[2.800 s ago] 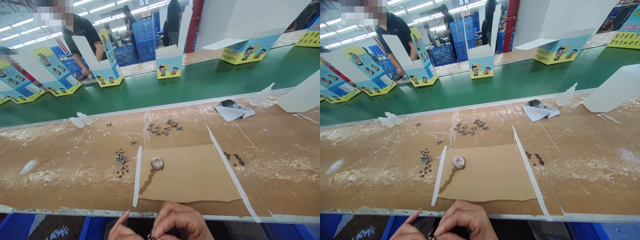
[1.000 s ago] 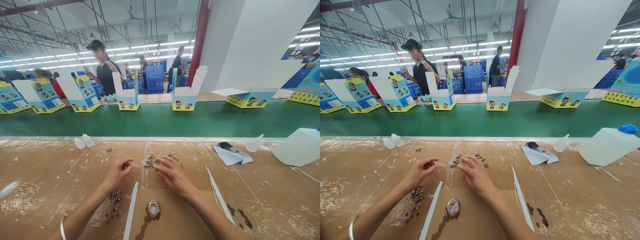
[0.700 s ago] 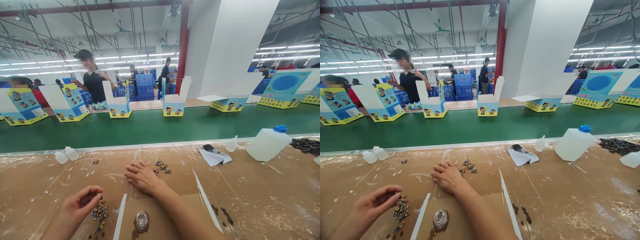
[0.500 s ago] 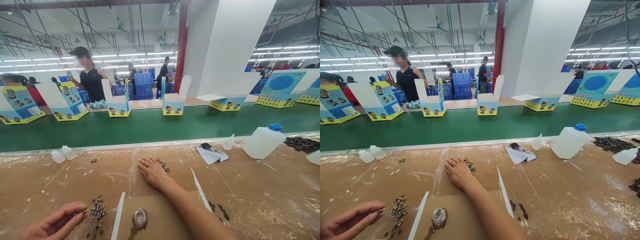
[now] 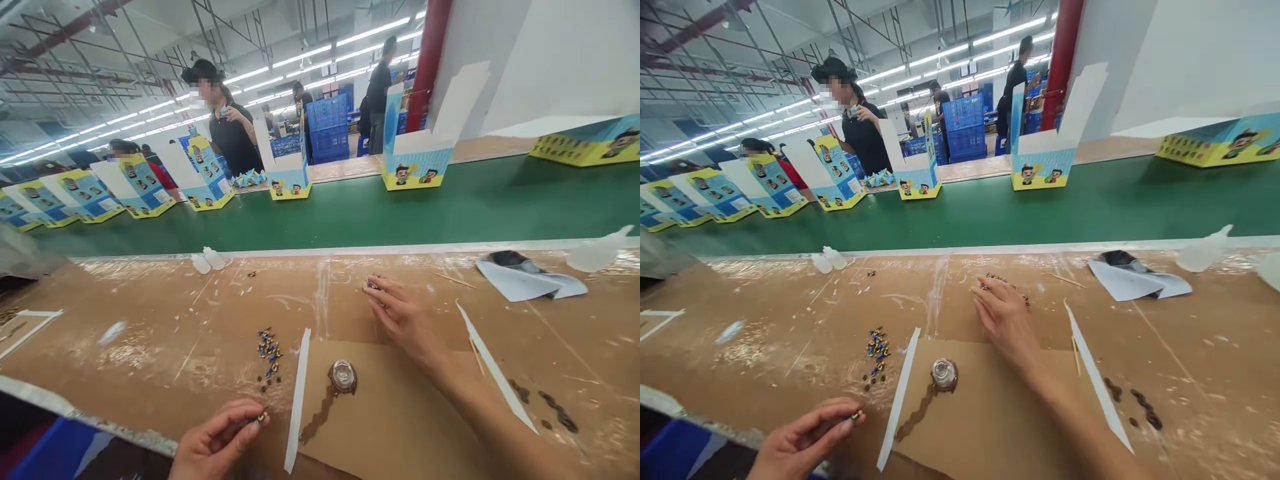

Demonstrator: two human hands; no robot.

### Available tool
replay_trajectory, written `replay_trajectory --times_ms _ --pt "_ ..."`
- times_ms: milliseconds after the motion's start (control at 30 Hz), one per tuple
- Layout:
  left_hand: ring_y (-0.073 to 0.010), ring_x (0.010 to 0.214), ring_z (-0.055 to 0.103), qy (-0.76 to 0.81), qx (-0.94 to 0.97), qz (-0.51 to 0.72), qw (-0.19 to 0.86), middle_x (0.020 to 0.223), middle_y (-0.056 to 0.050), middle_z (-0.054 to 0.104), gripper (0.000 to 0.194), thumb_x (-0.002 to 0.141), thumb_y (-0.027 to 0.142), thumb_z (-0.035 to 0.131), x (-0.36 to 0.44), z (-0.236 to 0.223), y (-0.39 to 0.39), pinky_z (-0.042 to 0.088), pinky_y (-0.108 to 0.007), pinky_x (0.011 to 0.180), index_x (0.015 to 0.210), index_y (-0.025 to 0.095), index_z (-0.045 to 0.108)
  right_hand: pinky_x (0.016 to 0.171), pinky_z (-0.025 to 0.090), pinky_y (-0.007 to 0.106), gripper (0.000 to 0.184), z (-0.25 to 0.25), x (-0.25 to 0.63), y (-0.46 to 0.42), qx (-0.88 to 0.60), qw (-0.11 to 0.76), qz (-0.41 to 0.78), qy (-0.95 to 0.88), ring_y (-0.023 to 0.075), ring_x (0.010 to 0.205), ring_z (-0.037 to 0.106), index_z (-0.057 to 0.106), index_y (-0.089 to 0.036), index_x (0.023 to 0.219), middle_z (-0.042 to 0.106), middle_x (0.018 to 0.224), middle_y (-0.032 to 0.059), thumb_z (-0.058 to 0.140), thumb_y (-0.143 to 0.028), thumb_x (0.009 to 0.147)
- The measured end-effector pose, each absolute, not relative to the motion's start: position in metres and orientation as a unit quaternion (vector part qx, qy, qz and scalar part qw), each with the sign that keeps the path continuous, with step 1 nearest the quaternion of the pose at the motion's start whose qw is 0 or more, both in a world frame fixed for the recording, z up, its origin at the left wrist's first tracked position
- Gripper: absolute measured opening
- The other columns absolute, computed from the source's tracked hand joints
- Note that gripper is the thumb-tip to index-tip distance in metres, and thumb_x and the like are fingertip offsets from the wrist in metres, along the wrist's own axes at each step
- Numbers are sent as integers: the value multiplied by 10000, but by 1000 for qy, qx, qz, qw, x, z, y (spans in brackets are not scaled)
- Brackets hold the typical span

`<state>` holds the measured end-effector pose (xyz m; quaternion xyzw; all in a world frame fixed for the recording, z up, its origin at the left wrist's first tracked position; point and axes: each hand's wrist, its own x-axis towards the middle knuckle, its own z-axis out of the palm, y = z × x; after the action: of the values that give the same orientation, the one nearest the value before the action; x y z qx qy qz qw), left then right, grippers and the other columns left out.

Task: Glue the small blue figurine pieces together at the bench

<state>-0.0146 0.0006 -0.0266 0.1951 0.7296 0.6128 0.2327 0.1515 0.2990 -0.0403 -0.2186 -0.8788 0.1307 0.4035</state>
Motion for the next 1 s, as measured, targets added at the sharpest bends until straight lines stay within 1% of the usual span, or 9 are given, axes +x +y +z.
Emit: replay_trajectory --times_ms 100,200,367,533,667,733,867,1000 --pt "-150 623 719 750 151 598 238 705 -6 757 320 492 463 862 -12 -36 -9 562 -151 646 682 221 772 947 503 431 226 -39 164 277 -230 450 179 -844 207 1103 589 656 -218 1069 644 1172 76 473 -256 941" --pt "-134 599 692 785 160 557 221 660 -4 745 328 543 494 828 -10 -38 -14 547 -142 611 713 219 774 924 511 443 213 -44 172 267 -255 461 214 -823 208 1033 622 668 -207 1037 674 1103 72 493 -270 932" --pt "-125 772 664 802 201 526 198 785 -2 737 233 583 417 817 -7 -30 -12 492 -92 707 716 230 774 871 535 399 201 -51 174 266 -289 450 258 -805 192 972 648 684 -209 976 705 1008 51 507 -287 922" --pt "-114 695 652 813 179 527 171 779 13 734 224 623 423 791 -9 -30 -15 514 -113 683 759 246 774 898 515 383 189 -49 174 263 -284 454 272 -800 187 974 645 687 -222 979 705 1001 36 527 -295 910" --pt "-133 802 679 826 192 503 168 860 -9 758 259 619 408 800 -18 -35 -19 516 -118 767 831 261 786 850 529 367 191 -46 174 261 -281 455 271 -800 192 940 652 693 -220 957 705 980 40 521 -286 905" --pt "-125 796 676 814 190 520 174 867 -7 752 250 611 386 810 -17 -34 -17 518 -106 742 825 260 786 843 530 369 191 -45 173 261 -280 454 268 -802 195 929 654 694 -217 945 706 963 39 519 -282 903" --pt "-97 739 653 782 156 580 169 814 20 729 230 574 344 838 -2 -24 -3 513 -80 689 776 252 779 841 531 376 182 -46 172 261 -282 454 267 -802 195 921 655 690 -216 954 702 965 38 526 -270 899" --pt "-106 731 653 776 189 582 154 818 25 732 216 581 354 840 12 -10 10 534 -108 700 769 266 780 836 536 374 170 -46 171 261 -275 461 266 -800 189 909 655 684 -221 960 698 962 37 526 -244 900"
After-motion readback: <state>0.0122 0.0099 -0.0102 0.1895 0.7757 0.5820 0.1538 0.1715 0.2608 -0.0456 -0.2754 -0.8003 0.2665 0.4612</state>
